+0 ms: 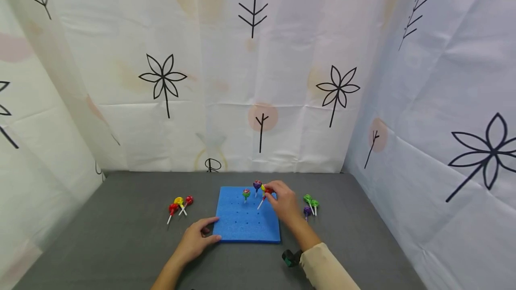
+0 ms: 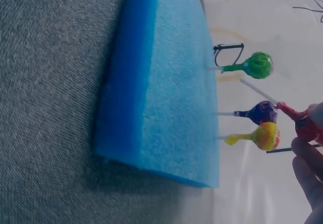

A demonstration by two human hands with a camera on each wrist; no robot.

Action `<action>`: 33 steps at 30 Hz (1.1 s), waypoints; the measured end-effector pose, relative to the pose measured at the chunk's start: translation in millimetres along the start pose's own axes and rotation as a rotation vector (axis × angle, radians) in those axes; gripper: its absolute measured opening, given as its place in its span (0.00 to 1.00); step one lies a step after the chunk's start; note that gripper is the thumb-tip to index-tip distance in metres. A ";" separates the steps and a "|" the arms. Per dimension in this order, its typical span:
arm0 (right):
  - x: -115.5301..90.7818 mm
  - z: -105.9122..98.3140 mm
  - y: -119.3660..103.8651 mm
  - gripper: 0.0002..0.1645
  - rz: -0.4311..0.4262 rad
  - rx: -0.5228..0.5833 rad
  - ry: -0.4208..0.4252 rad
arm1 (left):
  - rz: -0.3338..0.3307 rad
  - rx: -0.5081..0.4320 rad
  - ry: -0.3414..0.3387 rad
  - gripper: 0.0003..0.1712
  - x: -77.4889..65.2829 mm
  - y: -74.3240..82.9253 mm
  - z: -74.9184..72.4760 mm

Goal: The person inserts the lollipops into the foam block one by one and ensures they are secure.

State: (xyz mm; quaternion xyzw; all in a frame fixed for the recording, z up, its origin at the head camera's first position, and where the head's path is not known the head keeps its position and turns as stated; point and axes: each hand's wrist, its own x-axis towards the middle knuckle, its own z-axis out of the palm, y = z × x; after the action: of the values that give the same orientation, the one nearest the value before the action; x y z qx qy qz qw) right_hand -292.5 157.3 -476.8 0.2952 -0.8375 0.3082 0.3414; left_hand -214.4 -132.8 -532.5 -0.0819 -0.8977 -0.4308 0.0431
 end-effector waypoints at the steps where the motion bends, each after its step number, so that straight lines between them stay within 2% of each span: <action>1: 0.1 1.4 -0.8 0.15 -0.005 0.002 0.002 | 0.001 0.000 0.002 0.31 0.2 -0.2 0.1; 7: 1.9 11.3 -2.2 0.16 -0.063 -0.041 0.006 | 0.003 -0.001 0.002 0.31 0.6 -0.9 0.3; 16: 7.6 22.6 -4.1 0.15 -0.103 0.006 0.033 | -0.014 0.000 -0.009 0.31 0.0 -0.8 0.2; 22: 5.9 28.7 -4.0 0.14 -0.080 0.007 0.028 | -0.020 0.003 -0.015 0.31 0.5 -0.8 0.4; 29: 2.4 30.9 -8.3 0.12 0.002 0.003 -0.011 | -0.005 -0.004 -0.011 0.31 0.6 -1.5 0.9; 33: 1.6 31.9 -9.6 0.12 0.016 0.002 -0.014 | -0.003 0.005 -0.010 0.31 0.6 -1.5 0.6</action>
State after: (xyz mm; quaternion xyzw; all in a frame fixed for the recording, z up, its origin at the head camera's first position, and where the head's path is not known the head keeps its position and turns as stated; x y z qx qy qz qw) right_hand -299.1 127.8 -490.9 0.2908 -0.8420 0.3097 0.3326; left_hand -215.3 -133.2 -533.9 -0.0828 -0.8991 -0.4281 0.0380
